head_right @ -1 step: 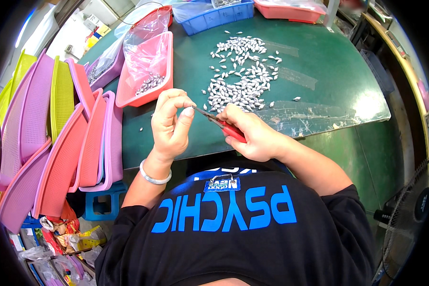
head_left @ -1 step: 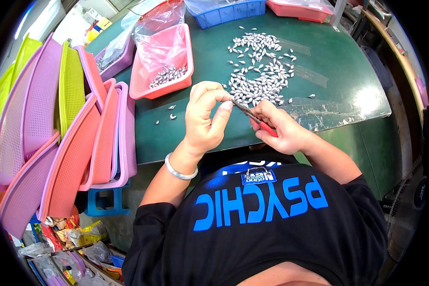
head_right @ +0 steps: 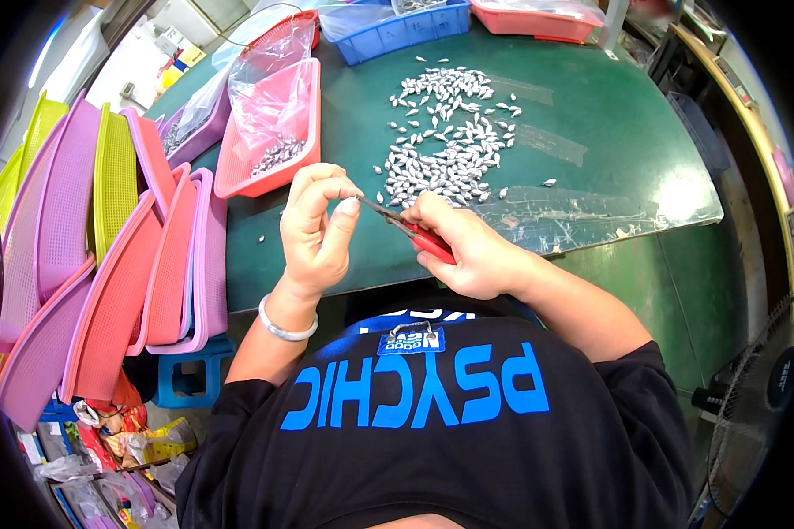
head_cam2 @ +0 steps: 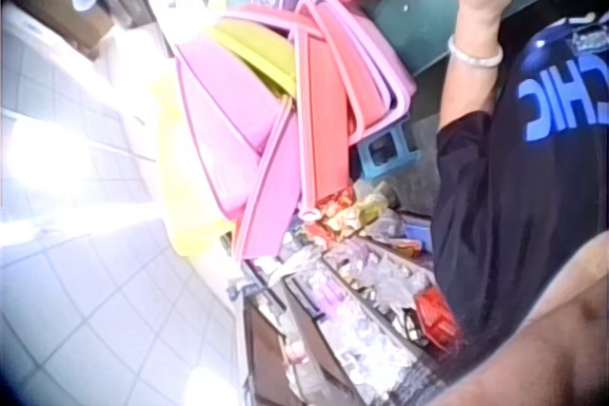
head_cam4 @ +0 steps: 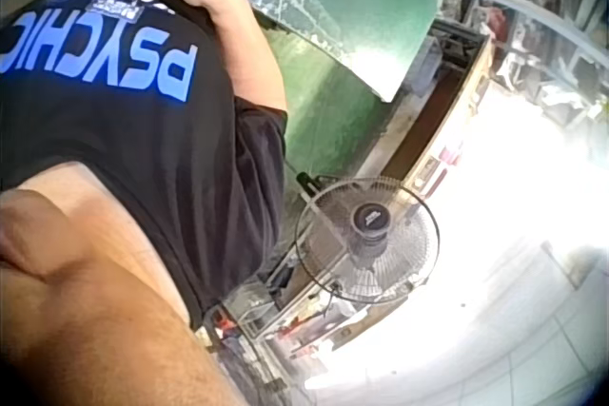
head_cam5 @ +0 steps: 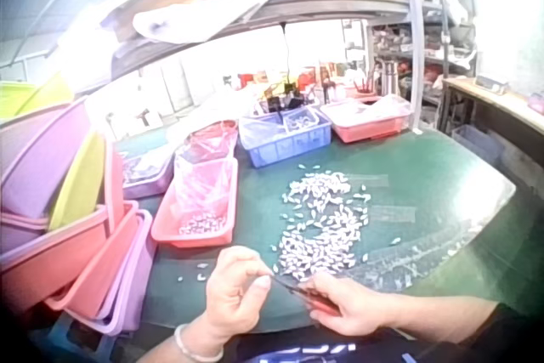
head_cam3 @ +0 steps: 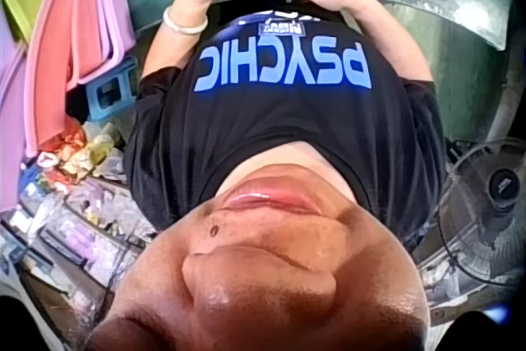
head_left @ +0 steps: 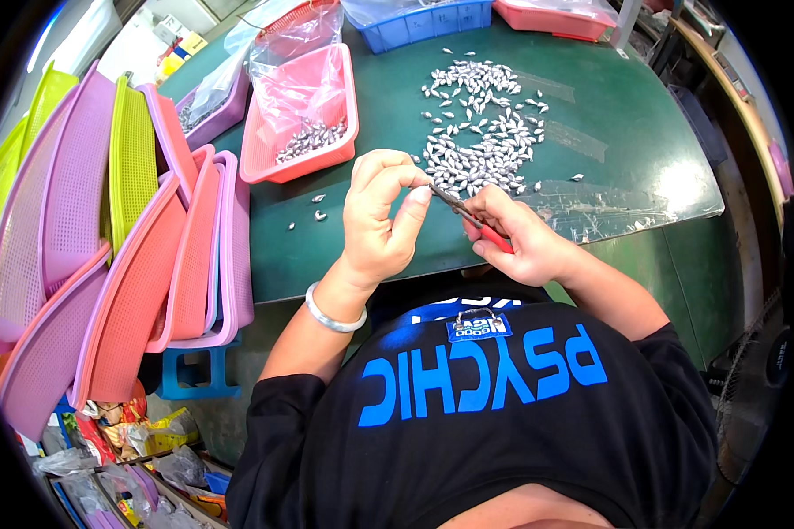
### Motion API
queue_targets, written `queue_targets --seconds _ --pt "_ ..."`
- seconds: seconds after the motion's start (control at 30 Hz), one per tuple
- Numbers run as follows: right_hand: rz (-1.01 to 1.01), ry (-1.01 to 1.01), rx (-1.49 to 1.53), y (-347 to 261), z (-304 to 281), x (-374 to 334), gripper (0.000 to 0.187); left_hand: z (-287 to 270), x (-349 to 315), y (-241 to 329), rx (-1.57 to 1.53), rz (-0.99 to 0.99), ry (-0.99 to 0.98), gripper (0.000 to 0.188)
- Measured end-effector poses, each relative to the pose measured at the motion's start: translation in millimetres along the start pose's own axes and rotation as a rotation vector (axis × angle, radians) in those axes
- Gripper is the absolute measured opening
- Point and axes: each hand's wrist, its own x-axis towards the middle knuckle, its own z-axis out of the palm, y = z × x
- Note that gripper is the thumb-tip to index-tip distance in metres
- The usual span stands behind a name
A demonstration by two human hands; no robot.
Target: The person uses red-handled pliers to trim small silver metal pieces on a green workbench. They pick up each piece, clip it, and place it back on the table, repeating the process continuously.
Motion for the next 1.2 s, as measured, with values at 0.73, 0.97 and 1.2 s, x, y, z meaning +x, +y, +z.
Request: queue_targets --seconds 0.73,0.97,1.2 --pt "-0.096 -0.108 -0.355 -18 -37 13 0.044 -20 14 8 -0.979 -0.847 -0.265 0.015" --pt "-0.084 0.112 -0.449 -24 -34 11 0.051 -1 6 7 -1.063 -0.802 0.197 0.008" --pt "-0.19 0.349 -0.637 -17 -7 13 0.056 19 5 15 -1.0 -0.741 0.385 0.01"
